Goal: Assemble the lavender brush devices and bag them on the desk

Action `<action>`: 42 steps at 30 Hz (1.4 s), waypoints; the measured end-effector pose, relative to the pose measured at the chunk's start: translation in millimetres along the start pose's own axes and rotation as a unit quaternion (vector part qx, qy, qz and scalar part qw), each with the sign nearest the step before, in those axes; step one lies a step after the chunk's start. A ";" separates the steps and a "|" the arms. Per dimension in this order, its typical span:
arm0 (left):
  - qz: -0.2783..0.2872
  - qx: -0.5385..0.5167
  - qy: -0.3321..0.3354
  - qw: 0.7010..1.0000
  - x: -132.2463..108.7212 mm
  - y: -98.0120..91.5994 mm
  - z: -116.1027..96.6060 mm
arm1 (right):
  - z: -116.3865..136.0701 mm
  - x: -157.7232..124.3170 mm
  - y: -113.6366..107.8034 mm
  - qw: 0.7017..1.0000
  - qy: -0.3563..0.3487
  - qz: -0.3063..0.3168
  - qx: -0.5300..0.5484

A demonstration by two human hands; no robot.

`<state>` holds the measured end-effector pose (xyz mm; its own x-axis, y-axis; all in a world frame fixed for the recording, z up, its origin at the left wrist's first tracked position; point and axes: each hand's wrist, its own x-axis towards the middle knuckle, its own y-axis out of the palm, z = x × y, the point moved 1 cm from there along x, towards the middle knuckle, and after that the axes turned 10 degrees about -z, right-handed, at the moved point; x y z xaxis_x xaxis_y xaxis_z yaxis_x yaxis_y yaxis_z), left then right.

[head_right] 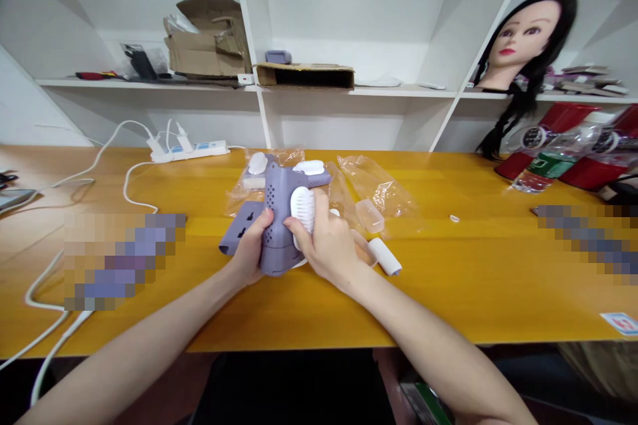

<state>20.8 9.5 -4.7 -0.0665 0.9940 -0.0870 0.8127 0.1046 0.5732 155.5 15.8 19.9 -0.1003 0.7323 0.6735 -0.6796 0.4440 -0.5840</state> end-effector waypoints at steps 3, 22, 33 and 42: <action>-0.001 0.009 0.045 0.999 2.1 -3.4 4.3 | 3.8 -3.2 1.1 0.998 0.028 0.024 0.049; 0.009 0.173 0.204 0.964 -9.0 3.4 5.0 | -3.0 -1.8 14.1 0.990 0.056 -0.068 0.114; 0.008 0.150 0.237 0.960 -12.0 9.0 5.4 | 2.4 3.8 11.0 0.987 0.068 -0.086 0.116; -0.003 0.151 0.227 0.962 -14.5 8.9 9.3 | 6.0 6.1 6.9 0.993 0.063 -0.074 0.070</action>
<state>34.4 -4.3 -5.9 -0.2611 0.9127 0.3144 0.9381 0.1631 0.3057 145.8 20.2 22.7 0.0926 0.7270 0.6803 -0.7751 0.4815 -0.4091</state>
